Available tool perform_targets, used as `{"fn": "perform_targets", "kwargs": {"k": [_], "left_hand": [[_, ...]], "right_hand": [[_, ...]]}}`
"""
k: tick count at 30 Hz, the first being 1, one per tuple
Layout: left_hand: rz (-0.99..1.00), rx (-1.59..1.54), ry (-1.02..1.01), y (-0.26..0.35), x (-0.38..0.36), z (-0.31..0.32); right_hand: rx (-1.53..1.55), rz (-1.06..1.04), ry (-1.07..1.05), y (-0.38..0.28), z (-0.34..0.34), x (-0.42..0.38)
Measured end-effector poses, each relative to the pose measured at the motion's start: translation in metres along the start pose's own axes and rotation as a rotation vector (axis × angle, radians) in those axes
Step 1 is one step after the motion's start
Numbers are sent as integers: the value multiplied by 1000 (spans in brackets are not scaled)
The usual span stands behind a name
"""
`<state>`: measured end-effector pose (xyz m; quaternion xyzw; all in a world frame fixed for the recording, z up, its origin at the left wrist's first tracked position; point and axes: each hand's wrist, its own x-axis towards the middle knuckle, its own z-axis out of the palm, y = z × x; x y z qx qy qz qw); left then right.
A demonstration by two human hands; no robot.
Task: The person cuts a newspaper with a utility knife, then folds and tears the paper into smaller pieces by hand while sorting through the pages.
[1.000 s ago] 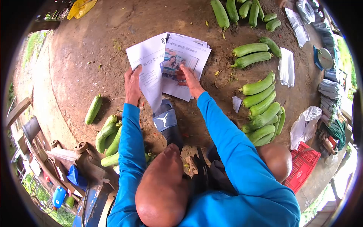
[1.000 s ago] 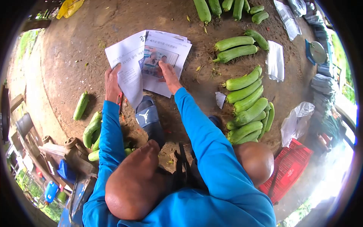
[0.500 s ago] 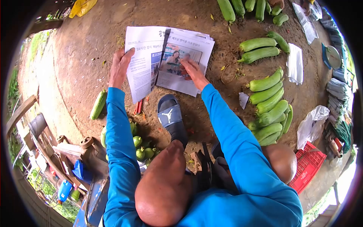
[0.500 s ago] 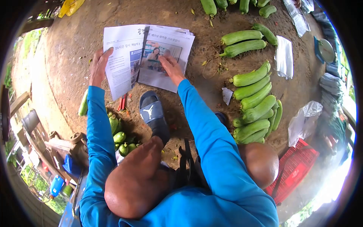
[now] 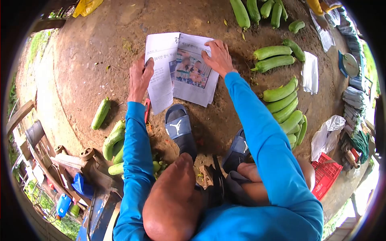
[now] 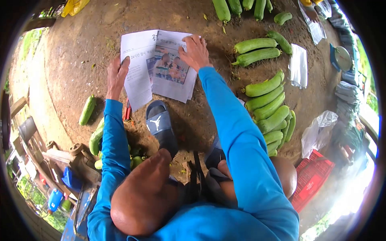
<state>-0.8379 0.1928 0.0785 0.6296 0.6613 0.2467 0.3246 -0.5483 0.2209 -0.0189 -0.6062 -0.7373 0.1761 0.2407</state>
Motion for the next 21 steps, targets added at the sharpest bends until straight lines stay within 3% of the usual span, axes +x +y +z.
{"fn": "perform_targets", "kwargs": {"k": [7,17,20,21], "left_hand": [[-70,-21,33,-2,1,1],[-65,-38,70,-5,-2,6],[-69,-57,52,-1,-3,7],[-49,-48,37,-1,-3,8]], "right_hand": [[-106,152,-430,-5,17,56],[-168,41,-374,-9,12,70],[-152,102,-546,-9,10,96],[-162,70,-699,-10,10,108]]}}
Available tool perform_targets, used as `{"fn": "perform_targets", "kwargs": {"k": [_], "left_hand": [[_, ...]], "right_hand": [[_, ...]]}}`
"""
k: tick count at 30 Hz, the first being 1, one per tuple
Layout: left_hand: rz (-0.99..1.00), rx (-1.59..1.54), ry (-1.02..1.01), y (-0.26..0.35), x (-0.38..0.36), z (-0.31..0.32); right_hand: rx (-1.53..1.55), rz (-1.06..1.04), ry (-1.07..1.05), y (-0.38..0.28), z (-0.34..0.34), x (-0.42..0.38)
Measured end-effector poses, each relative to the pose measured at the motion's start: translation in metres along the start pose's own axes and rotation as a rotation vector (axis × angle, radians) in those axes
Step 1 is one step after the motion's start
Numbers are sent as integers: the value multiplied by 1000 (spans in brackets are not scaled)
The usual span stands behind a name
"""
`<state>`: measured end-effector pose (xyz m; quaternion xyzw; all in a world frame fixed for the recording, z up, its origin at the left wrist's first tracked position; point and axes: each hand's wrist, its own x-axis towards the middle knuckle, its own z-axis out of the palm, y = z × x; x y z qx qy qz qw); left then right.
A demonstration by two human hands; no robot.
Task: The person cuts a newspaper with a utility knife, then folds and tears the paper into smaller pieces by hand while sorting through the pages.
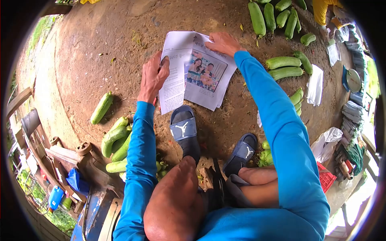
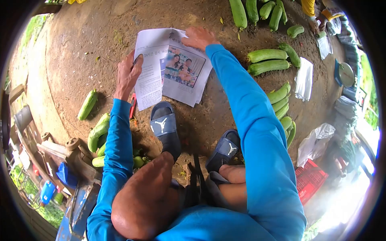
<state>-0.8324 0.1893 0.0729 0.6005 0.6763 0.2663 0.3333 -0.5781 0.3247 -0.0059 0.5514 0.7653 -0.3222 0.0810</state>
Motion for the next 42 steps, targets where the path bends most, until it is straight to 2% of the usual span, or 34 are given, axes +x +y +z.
{"fn": "perform_targets", "kwargs": {"k": [1,2,4,5,7,8,9,11,12,13,15,18,20,23,24,29,32,33,35,38,40,42], "left_hand": [[-1,-4,0,2,-1,0],[-12,-10,-24,4,-3,0],[22,-20,-22,5,-5,3],[25,-22,-24,5,-6,3],[-45,-29,-107,5,-5,5],[-42,-31,-111,5,-6,5],[-39,-88,-102,5,-7,6],[-28,-148,-111,3,-6,9],[-38,-226,-97,-2,-6,9],[-51,-302,-84,-10,-6,10],[-34,-460,-119,-26,-4,12],[-106,-451,-144,-25,-2,4],[-227,-324,-52,-25,1,2],[-149,-235,-84,-3,-7,-2],[-106,-130,-74,-4,-5,2],[11,-212,-121,-21,3,-7],[-182,-169,-152,-26,18,-24],[-288,-206,-86,-25,20,-27],[-281,-364,-181,-34,31,-37],[-346,-390,-171,-55,44,-44],[-326,-359,-153,-51,48,-44],[-285,-270,-124,-50,51,-46]], "right_hand": [[-26,-34,-149,-3,-8,3],[-29,-32,-150,-7,-14,3],[515,152,-353,-14,-22,3],[515,156,-352,-18,-23,1],[1002,40,-516,-16,-20,5],[1084,28,-649,-13,-14,20],[1087,34,-643,-11,-3,26],[1356,-39,-496,-16,14,32],[1465,156,-476,-33,2,22],[1476,168,-466,-48,1,22],[1521,465,-322,-73,4,25],[1640,510,-292,-81,10,31],[1684,512,-294,-81,13,34],[1727,530,-292,-81,17,39],[1730,517,-256,-84,17,38],[1785,440,-265,-78,13,13],[1783,337,-122,-66,45,-20],[1767,359,-116,-64,57,-32],[1773,350,-141,-54,87,-55],[1696,281,-116,-44,123,-84],[1647,145,-43,-44,132,-96],[1641,168,-47,-44,132,-96]]}}
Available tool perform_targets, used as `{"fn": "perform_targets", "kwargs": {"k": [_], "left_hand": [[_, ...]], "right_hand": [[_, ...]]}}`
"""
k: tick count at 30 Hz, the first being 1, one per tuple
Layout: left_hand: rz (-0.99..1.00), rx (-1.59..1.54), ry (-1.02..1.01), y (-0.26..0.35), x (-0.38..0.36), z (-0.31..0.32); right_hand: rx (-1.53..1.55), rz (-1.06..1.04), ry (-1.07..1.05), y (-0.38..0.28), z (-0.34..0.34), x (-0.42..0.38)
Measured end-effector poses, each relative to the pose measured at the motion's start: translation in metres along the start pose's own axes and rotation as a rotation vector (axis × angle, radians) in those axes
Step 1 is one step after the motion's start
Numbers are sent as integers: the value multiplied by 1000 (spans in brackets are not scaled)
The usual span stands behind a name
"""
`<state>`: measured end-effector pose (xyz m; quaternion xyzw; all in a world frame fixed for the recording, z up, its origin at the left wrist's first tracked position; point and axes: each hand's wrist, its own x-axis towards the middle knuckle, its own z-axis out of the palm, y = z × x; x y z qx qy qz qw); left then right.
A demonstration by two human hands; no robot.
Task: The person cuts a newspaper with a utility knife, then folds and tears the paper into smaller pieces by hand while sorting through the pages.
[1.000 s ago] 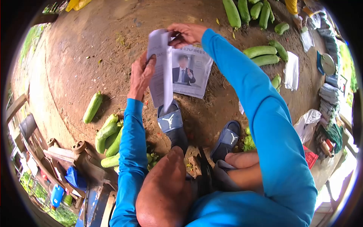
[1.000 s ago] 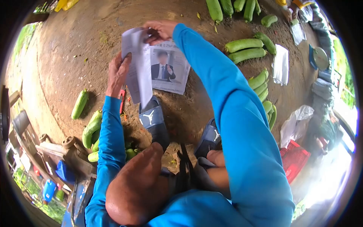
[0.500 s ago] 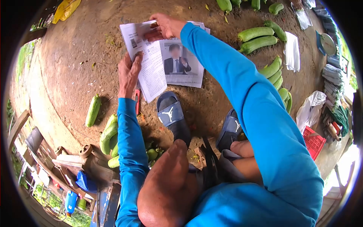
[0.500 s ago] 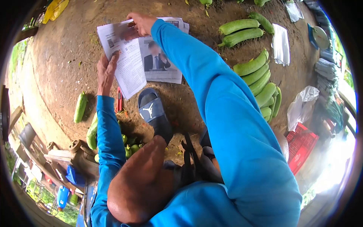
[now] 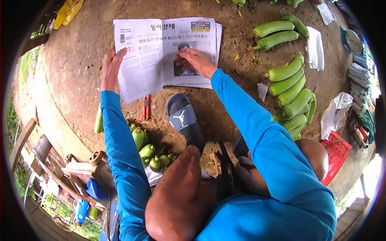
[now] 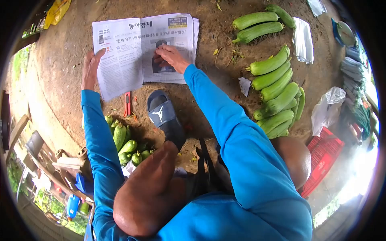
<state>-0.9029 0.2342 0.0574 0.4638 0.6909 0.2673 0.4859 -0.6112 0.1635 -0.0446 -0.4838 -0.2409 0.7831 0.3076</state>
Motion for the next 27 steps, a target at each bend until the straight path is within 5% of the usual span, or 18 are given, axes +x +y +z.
{"fn": "perform_targets", "kwargs": {"k": [6,11,14,17,19,21,23,24,25,27], "left_hand": [[42,215,-170,-7,25,-21],[105,189,-69,27,-6,6],[355,416,-58,50,-25,35],[490,675,-35,57,-40,87],[378,738,-63,69,-56,128],[400,715,-185,71,-68,156],[483,661,-300,58,-78,165],[450,578,-274,57,-85,160],[420,495,-249,54,-90,154],[400,407,-78,28,-96,137]], "right_hand": [[-55,35,-37,-7,0,-1],[-80,76,-65,-13,1,-3],[-40,93,-68,-12,-2,1],[115,170,-92,-16,-5,2],[496,210,-145,-21,-11,-2],[402,-106,-301,-17,-14,-10],[-152,-324,-81,3,-29,-15],[599,-67,64,-7,-25,-17],[581,-52,46,-4,-31,-14],[137,-452,83,4,-39,-9]]}}
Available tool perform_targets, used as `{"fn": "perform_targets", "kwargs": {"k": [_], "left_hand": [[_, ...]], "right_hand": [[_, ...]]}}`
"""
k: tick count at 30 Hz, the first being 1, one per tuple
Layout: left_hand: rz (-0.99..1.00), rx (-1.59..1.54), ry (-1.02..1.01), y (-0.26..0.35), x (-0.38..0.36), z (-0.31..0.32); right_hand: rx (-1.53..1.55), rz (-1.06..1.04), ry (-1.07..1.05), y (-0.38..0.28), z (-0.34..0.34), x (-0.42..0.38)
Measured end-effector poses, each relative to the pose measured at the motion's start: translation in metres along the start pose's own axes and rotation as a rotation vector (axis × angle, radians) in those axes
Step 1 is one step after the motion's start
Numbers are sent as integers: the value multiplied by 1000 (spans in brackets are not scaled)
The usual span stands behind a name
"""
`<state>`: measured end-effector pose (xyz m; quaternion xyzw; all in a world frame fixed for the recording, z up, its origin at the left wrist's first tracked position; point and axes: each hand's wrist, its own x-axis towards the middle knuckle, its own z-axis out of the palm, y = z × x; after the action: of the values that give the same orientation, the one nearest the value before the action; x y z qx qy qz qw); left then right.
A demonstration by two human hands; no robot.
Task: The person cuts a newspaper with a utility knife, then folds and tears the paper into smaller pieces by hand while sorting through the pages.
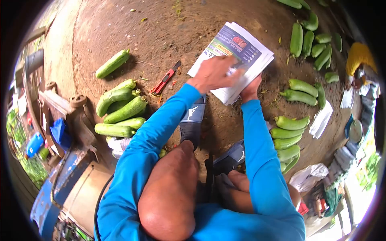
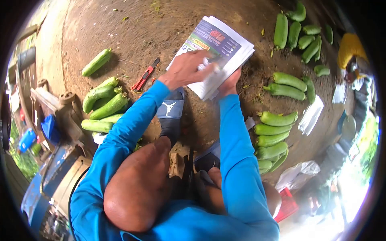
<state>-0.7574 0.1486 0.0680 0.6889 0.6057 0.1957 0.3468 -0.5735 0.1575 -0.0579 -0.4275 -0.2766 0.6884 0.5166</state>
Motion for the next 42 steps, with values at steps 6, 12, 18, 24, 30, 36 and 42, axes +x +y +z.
{"fn": "perform_targets", "kwargs": {"k": [6,12,18,24,30,36,42], "left_hand": [[-215,237,297,-113,-96,-16],[-399,395,315,-136,-144,-15],[-174,212,286,-102,-57,-2],[-243,-64,212,-107,19,25],[-448,-93,178,-96,25,24],[-444,-30,239,-86,13,27],[-301,-331,278,-94,2,28]], "right_hand": [[395,278,179,-17,6,-13],[124,528,110,-8,9,-18],[166,538,130,-5,0,-17],[267,620,80,-10,-2,-13],[345,619,51,-8,-3,-14],[361,680,38,-13,2,-18],[314,629,91,-16,5,-19]]}}
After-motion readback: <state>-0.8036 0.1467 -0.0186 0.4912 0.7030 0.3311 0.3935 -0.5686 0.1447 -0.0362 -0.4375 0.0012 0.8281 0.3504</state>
